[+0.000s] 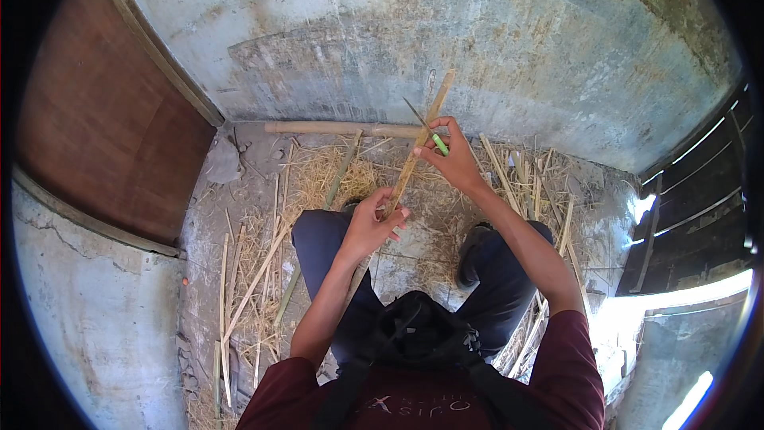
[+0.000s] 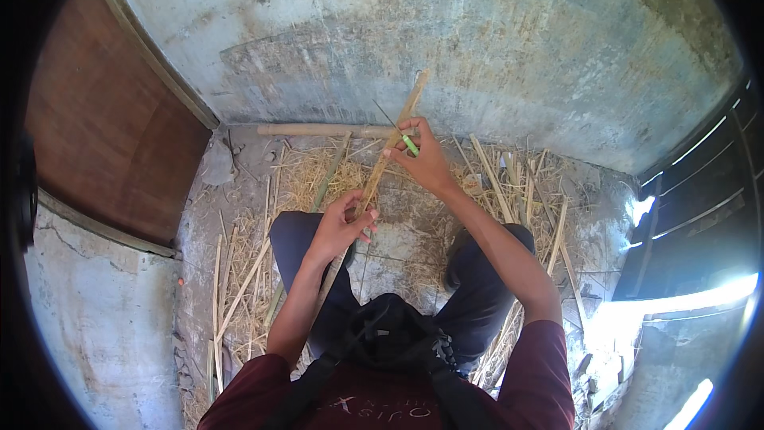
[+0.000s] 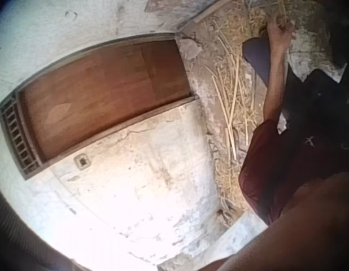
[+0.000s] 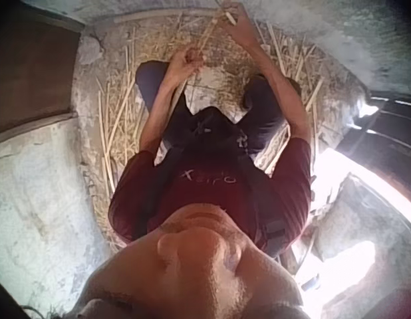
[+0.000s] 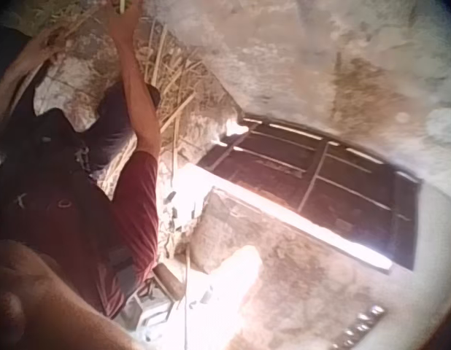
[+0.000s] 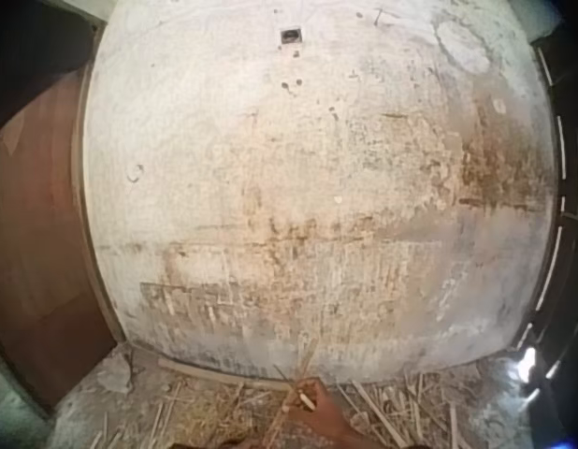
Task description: The person whittles a thin bamboo strip with a small knife while sitting on the floor.
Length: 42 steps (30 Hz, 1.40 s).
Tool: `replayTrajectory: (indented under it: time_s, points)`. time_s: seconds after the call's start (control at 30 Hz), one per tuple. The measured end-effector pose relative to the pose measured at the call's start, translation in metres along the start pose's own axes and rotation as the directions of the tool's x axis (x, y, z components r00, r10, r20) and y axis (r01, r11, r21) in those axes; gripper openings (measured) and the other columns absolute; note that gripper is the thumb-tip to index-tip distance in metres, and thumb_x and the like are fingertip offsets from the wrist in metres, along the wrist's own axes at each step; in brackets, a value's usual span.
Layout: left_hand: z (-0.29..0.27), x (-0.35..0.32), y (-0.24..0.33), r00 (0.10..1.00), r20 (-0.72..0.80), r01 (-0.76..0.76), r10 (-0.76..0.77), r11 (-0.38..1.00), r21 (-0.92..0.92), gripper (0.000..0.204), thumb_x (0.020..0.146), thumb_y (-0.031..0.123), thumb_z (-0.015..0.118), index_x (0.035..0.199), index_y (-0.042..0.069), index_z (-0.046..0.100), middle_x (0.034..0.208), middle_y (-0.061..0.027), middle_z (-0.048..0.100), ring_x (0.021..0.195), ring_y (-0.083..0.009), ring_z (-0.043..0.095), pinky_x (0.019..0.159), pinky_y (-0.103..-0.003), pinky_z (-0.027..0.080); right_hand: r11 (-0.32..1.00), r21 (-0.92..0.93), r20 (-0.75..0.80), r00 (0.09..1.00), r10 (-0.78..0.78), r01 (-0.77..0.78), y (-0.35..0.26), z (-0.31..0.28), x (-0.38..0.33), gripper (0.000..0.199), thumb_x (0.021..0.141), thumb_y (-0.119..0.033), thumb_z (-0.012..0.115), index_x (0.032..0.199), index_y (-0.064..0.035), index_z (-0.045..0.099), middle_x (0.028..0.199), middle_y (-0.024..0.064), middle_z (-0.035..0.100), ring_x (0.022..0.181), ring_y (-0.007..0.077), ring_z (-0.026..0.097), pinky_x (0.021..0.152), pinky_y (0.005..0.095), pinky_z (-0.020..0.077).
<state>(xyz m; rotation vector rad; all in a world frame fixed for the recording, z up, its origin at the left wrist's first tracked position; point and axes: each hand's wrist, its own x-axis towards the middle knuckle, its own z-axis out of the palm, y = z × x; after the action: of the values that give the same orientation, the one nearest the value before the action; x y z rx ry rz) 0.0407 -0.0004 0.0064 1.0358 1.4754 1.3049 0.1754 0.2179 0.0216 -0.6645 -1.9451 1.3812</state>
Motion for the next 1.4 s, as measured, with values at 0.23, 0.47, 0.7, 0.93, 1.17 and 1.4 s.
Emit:
replayTrajectory:
  time_s: [0.23, 0.47, 0.7, 0.93, 1.17, 1.4]
  points:
    - [-0.005, 0.000, 0.002, 0.995, 0.055, 0.084, -0.078, 0.987, -0.138, 0.040, 0.112, 0.016, 0.059, 0.148, -0.002, 0.054, 0.116, -0.0136, 0.073, 0.089, -0.0203, 0.077, 0.071, -0.032, 0.065, 0.998, 0.009, 0.000, 0.998, -0.055, 0.055, -0.003, 0.002, 0.000, 0.052, 0.096, -0.017, 0.084, 0.132, -0.0104, 0.046, 0.094, 0.0049, 0.072, 0.089, 0.0103, 0.067, 0.079, 0.0297, 0.0531]
    - [-0.009, 0.000, 0.003, 0.987, 0.143, 0.098, -0.074, 0.980, -0.175, 0.042, 0.116, 0.027, 0.053, 0.147, -0.002, 0.053, 0.120, -0.0159, 0.074, 0.093, -0.0215, 0.077, 0.075, -0.034, 0.065, 0.997, 0.040, 0.005, 0.998, -0.062, 0.062, -0.002, 0.002, 0.000, 0.053, 0.096, -0.018, 0.085, 0.131, -0.0110, 0.045, 0.098, 0.0077, 0.074, 0.093, 0.0120, 0.068, 0.081, 0.0310, 0.0545]
    - [-0.002, -0.008, 0.001, 0.997, 0.066, 0.036, -0.035, 0.999, -0.016, 0.038, 0.112, 0.019, 0.060, 0.142, -0.003, 0.054, 0.114, -0.0137, 0.074, 0.091, -0.0192, 0.077, 0.073, -0.034, 0.064, 0.998, 0.054, -0.016, 0.999, -0.031, 0.032, -0.004, 0.001, -0.002, 0.055, 0.093, -0.022, 0.088, 0.127, -0.0098, 0.047, 0.095, 0.0055, 0.070, 0.089, 0.0119, 0.063, 0.080, 0.0332, 0.0520]
    - [-0.013, -0.034, 0.005, 0.990, 0.073, 0.107, -0.123, 0.977, 0.185, 0.037, 0.114, 0.030, 0.057, 0.132, -0.002, 0.059, 0.100, -0.0100, 0.073, 0.084, -0.0164, 0.076, 0.068, -0.031, 0.063, 0.999, 0.021, -0.044, 0.998, -0.044, 0.044, -0.005, 0.000, -0.001, 0.051, 0.095, -0.020, 0.086, 0.126, -0.0102, 0.047, 0.093, 0.0052, 0.072, 0.088, 0.0104, 0.064, 0.078, 0.0305, 0.0517]
    - [-0.019, -0.045, 0.005, 0.974, 0.102, 0.194, -0.203, 0.976, 0.097, 0.038, 0.117, 0.035, 0.050, 0.120, 0.000, 0.063, 0.077, -0.0009, 0.059, 0.060, -0.0123, 0.069, 0.050, -0.026, 0.055, 0.999, 0.011, -0.028, 0.999, -0.037, 0.038, 0.003, -0.001, 0.003, 0.042, 0.102, -0.015, 0.078, 0.129, -0.0087, 0.047, 0.100, 0.0112, 0.078, 0.096, 0.0114, 0.071, 0.082, 0.0285, 0.0543]
    - [-0.021, -0.043, -0.007, 0.979, 0.092, 0.175, -0.181, 0.982, 0.065, 0.034, 0.115, 0.032, 0.054, 0.121, 0.000, 0.064, 0.073, -0.0004, 0.057, 0.055, -0.0113, 0.065, 0.048, -0.028, 0.053, 0.996, 0.088, -0.004, 0.999, -0.035, 0.035, 0.009, 0.001, 0.005, 0.041, 0.102, -0.013, 0.077, 0.131, -0.0080, 0.046, 0.104, 0.0113, 0.077, 0.098, 0.0116, 0.071, 0.085, 0.0289, 0.0541]
